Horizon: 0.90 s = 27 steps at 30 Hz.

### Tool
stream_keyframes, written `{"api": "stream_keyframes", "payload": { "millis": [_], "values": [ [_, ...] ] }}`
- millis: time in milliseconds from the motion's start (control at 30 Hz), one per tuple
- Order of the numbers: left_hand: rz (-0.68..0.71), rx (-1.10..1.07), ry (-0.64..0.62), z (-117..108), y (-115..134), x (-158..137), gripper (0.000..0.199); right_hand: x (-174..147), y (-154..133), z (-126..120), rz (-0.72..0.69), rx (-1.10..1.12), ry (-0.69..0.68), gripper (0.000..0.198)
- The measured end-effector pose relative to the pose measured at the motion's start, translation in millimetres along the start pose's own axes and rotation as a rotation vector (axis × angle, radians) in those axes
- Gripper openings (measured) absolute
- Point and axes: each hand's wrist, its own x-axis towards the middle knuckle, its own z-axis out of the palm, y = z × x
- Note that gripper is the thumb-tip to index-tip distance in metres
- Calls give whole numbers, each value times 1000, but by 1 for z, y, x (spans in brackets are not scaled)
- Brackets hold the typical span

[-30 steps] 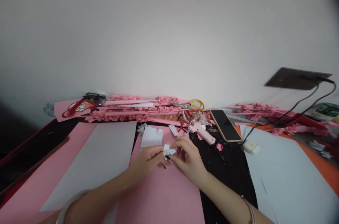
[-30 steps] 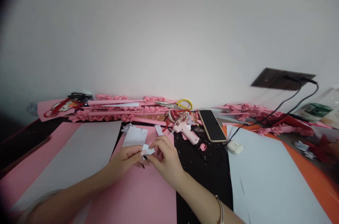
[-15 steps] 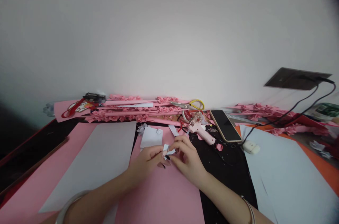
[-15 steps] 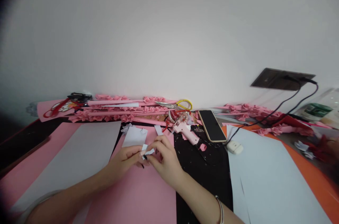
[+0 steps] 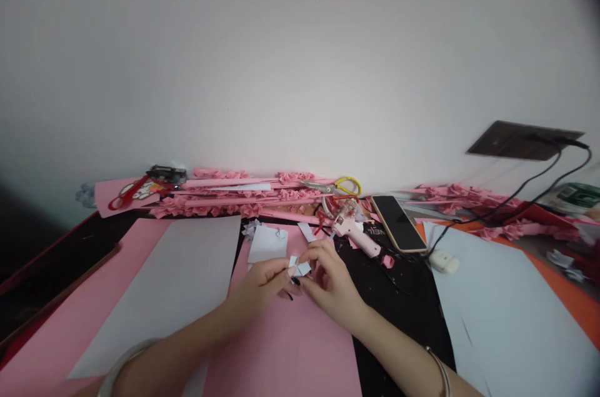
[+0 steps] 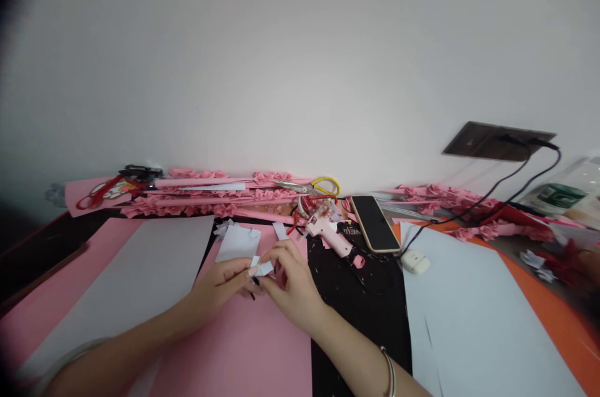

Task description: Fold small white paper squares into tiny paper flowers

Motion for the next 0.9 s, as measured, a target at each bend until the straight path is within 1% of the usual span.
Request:
{"api": "stream_keyframes", "payload": {
  "millis": [133, 267, 400, 567, 667, 767, 900],
  "values": [
    [5, -16, 5, 0, -1, -1, 28, 1, 1, 0, -23, 2, 56, 24],
    [3, -14, 7, 1, 0, -1, 27, 1, -2, -1, -25, 14, 91, 18],
    [-6, -9, 14, 1, 2, -1, 28, 1, -3, 0, 8, 40, 106, 12],
    [-8, -1, 17, 2, 3, -1, 29, 1, -3, 1, 78, 82, 113, 11],
    [-12, -9, 20, 2, 4, -1, 29, 3, -4, 0, 73, 73, 128, 11],
    [-6, -12, 21, 2, 4, -1, 29, 3, -5, -1, 50, 70, 134, 15],
    [-8, -21, 20, 2, 4, -1, 27, 3, -5, 0, 82, 90, 131, 11]
  ]
}}
